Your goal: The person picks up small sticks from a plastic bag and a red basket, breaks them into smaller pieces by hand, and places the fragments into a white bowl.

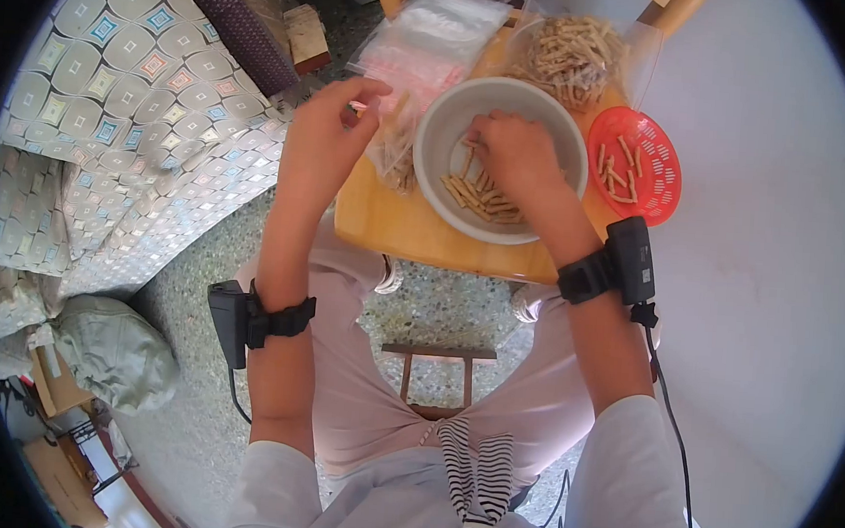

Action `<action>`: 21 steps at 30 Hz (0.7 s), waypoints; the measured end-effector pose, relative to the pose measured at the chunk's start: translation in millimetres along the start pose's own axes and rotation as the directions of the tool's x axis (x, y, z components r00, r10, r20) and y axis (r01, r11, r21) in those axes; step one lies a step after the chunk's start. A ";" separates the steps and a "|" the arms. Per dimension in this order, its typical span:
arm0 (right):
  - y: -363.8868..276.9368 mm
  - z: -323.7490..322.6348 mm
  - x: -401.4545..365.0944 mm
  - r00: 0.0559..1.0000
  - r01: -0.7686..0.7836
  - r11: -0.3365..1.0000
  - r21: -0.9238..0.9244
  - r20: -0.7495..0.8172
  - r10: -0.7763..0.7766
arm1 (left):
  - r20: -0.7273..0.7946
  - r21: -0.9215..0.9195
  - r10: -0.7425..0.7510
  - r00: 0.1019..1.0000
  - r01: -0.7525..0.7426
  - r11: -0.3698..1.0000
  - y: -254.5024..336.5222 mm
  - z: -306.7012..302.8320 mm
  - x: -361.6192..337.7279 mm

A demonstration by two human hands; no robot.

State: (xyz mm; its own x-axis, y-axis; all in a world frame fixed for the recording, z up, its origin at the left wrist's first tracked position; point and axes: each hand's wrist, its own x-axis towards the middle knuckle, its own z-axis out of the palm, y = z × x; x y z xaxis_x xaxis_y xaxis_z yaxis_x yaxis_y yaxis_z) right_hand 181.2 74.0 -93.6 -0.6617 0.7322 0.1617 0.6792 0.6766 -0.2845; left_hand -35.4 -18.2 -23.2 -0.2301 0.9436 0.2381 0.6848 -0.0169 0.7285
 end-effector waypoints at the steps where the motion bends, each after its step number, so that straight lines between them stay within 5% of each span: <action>1: 0.0 -1.5 0.7 1.000 -0.010 1.000 -0.011 0.015 0.010 | 0.000 0.000 0.000 1.000 0.000 1.000 4.6 -1.2 -0.5; 4: -3.2 -5.6 5.9 0.996 -0.082 0.996 -0.022 -0.038 0.082 | -0.048 -0.113 -0.119 0.992 0.113 0.987 13.1 -4.3 -2.0; 10: -13.5 -20.6 11.7 0.972 -0.044 0.974 0.224 -0.214 0.093 | -0.033 0.150 0.018 0.999 -0.013 0.989 -3.1 2.0 -0.3; 12: -14.2 -24.3 11.4 0.965 -0.016 0.971 0.237 -0.250 0.077 | -0.080 -0.163 0.020 0.997 -0.033 0.986 1.9 1.2 1.0; 13: -13.5 -24.9 10.6 0.956 0.010 0.969 0.248 -0.285 0.063 | -0.078 -0.164 0.021 0.997 -0.034 0.986 5.3 -0.3 1.4; 15: -12.7 -24.9 10.6 0.956 0.023 0.966 0.257 -0.288 0.054 | 0.014 -0.013 -0.085 0.996 0.085 0.996 10.2 -3.8 1.5; 19: -15.6 -28.9 11.3 0.965 0.023 0.953 0.304 -0.257 0.059 | 0.013 0.122 -0.079 0.997 0.076 0.990 -3.4 8.0 0.6; 21: -18.7 -35.0 13.1 0.958 0.061 0.947 0.316 -0.286 0.034 | -0.198 0.403 0.369 0.908 -0.268 0.875 -3.3 10.4 6.7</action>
State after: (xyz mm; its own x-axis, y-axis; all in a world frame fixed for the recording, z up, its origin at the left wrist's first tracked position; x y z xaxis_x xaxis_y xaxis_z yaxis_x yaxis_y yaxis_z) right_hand 171.0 73.8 -53.1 -0.5200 0.7465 0.4151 0.5025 0.6604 -0.5580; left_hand -32.0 -8.3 -30.7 -0.0927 0.7851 0.6124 0.9397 -0.1342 0.3144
